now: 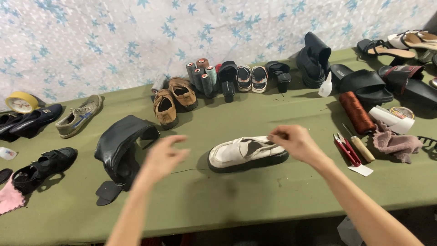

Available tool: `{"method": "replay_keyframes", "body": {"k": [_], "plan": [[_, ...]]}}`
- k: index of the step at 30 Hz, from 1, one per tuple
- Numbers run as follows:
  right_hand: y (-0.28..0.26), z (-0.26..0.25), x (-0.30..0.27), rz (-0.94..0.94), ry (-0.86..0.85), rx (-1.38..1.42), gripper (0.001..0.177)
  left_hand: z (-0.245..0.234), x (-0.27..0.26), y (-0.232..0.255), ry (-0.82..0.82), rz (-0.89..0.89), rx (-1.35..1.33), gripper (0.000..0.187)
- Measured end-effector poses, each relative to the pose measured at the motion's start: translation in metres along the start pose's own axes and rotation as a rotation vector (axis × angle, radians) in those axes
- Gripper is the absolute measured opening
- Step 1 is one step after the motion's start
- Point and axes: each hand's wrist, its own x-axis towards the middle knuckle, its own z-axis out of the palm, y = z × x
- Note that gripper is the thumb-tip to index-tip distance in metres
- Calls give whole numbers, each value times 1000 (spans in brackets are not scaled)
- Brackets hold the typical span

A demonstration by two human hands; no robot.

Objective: The person picks up a white slip-on shoe and a spool of brown thread, then cuts a length of thread using pliers. They thread a needle and begin sewing the shoe's sole to the upper part of the shoe using a stitching awl to guide the needle through the material.

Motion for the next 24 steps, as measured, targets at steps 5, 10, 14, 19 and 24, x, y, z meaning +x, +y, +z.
{"method": "replay_keyframes", "body": {"k": [5,10,14,19,24], "plan": [[-20,18,3,-162,-96,-216,11,130,26,80,-268,291,-589,64],[-23,-2,-6,-246,-71,-365,9,166,40,113,-441,56,-859,26],[-19,-4,-9,-268,-64,-316,9,161,36,116,-435,28,-826,21],[-15,-1,0,-315,-50,-224,8,163,42,99,-373,-10,-877,19],[-15,-5,6,-299,-17,-157,9,155,47,79,-292,37,-856,16]]}}
